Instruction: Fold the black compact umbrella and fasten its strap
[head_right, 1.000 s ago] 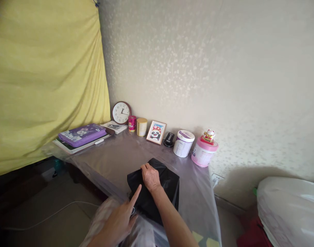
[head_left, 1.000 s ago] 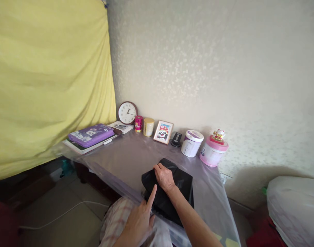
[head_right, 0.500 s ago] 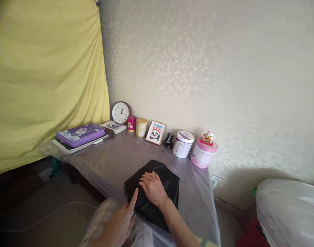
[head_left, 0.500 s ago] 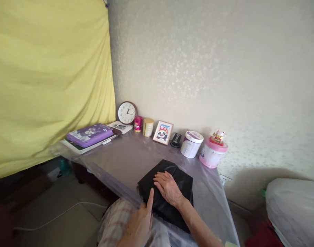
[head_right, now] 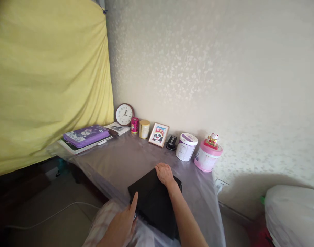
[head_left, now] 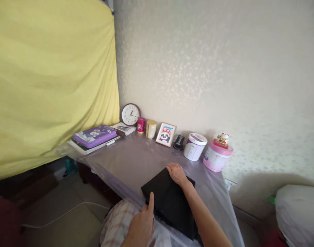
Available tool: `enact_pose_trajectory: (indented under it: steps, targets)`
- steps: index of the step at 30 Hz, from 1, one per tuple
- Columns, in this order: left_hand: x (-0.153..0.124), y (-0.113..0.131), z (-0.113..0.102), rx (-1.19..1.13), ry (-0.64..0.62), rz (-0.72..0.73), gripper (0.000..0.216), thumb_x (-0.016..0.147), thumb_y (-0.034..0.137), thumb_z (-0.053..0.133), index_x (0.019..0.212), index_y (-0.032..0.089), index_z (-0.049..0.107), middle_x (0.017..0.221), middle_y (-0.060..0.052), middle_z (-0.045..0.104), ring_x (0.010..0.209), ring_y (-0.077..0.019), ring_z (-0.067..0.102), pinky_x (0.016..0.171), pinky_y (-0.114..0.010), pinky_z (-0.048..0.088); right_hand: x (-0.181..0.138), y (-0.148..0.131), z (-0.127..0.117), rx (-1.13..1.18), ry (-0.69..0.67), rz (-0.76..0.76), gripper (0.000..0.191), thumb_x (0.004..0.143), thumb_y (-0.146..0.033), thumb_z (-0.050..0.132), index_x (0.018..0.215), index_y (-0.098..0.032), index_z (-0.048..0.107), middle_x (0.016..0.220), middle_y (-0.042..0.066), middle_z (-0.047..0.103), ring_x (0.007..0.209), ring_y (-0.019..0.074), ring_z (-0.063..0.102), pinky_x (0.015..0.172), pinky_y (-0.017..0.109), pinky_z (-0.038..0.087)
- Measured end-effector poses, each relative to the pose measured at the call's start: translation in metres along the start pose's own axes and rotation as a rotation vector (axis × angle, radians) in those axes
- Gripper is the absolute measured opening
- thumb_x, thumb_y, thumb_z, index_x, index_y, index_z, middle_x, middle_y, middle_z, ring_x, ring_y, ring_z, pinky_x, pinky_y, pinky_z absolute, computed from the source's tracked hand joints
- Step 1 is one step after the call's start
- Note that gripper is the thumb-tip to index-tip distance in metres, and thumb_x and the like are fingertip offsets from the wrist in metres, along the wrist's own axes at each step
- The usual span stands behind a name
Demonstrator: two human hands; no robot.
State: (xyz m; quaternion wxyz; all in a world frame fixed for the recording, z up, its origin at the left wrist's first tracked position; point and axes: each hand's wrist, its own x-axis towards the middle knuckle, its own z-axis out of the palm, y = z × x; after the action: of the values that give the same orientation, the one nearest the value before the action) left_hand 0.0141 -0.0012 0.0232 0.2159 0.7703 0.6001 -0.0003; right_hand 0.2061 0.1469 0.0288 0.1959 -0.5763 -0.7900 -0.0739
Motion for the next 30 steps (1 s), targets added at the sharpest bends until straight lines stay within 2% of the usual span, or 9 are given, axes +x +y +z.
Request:
enact_pose_trajectory:
  steps: [2, 4, 7, 9, 13, 18, 30]
  targets:
    - [0.001, -0.002, 0.001, -0.007, 0.005, 0.007, 0.068, 0.084, 0.006, 0.034, 0.147, 0.01, 0.006, 0.117, -0.017, 0.061, 0.093, -0.024, 0.064, 0.075, -0.029, 0.047, -0.001, -0.007, -0.008, -0.003, 0.053, 0.018, 0.027, 0.095, -0.022, 0.042, 0.102, -0.015, 0.067, 0.115, 0.013, 0.065, 0.112, 0.025, 0.056, 0.099, 0.044, 0.037]
    - [0.003, -0.004, 0.004, -0.019, 0.016, 0.03, 0.068, 0.084, 0.006, 0.034, 0.147, 0.01, 0.007, 0.116, -0.017, 0.061, 0.094, -0.0243, 0.064, 0.077, -0.03, 0.046, -0.007, -0.02, -0.016, 0.072, 0.063, -0.085, 0.029, 0.097, -0.024, 0.039, 0.107, -0.016, 0.065, 0.116, 0.011, 0.065, 0.118, 0.0229, 0.052, 0.103, 0.041, 0.034]
    - [0.005, -0.007, 0.009, -0.043, 0.029, 0.052, 0.069, 0.084, 0.008, 0.036, 0.147, 0.009, 0.008, 0.116, -0.018, 0.061, 0.095, -0.0251, 0.063, 0.079, -0.031, 0.046, -0.02, -0.043, -0.021, 0.229, -0.071, -0.333, 0.032, 0.098, -0.029, 0.036, 0.101, -0.02, 0.067, 0.101, 0.004, 0.07, 0.115, 0.0174, 0.054, 0.102, 0.033, 0.035]
    - [0.006, -0.008, 0.011, -0.049, 0.036, 0.049, 0.069, 0.084, 0.008, 0.036, 0.147, 0.009, 0.008, 0.117, -0.018, 0.06, 0.095, -0.0246, 0.064, 0.079, -0.031, 0.046, -0.025, -0.051, -0.018, 0.219, -0.182, -0.38, 0.034, 0.099, -0.031, 0.036, 0.094, -0.021, 0.068, 0.093, 0.003, 0.072, 0.112, 0.017, 0.056, 0.102, 0.034, 0.033]
    - [0.005, -0.008, 0.012, -0.026, 0.03, 0.047, 0.071, 0.083, 0.008, 0.038, 0.147, 0.011, 0.006, 0.118, -0.016, 0.06, 0.095, -0.0229, 0.063, 0.078, -0.029, 0.046, -0.016, -0.045, -0.007, 0.004, -0.278, -0.233, 0.037, 0.098, -0.033, 0.037, 0.089, -0.017, 0.069, 0.095, 0.007, 0.072, 0.104, 0.0185, 0.06, 0.103, 0.035, 0.03]
    - [0.005, -0.008, 0.011, -0.021, 0.032, 0.05, 0.071, 0.083, 0.008, 0.038, 0.147, 0.01, 0.007, 0.117, -0.016, 0.061, 0.095, -0.0233, 0.063, 0.078, -0.03, 0.047, 0.005, -0.025, -0.005, -0.122, -0.293, -0.049, 0.041, 0.098, -0.032, 0.035, 0.091, -0.015, 0.071, 0.099, 0.013, 0.071, 0.103, 0.022, 0.06, 0.1, 0.035, 0.029]
    - [0.01, -0.011, 0.016, -0.023, 0.05, 0.066, 0.072, 0.083, 0.009, 0.041, 0.147, 0.009, 0.007, 0.113, -0.017, 0.063, 0.093, -0.0243, 0.064, 0.077, -0.03, 0.048, 0.005, -0.02, -0.004, -0.094, -0.28, 0.024, 0.038, 0.097, -0.027, 0.035, 0.088, -0.017, 0.071, 0.098, 0.009, 0.072, 0.101, 0.0203, 0.061, 0.092, 0.03, 0.035]
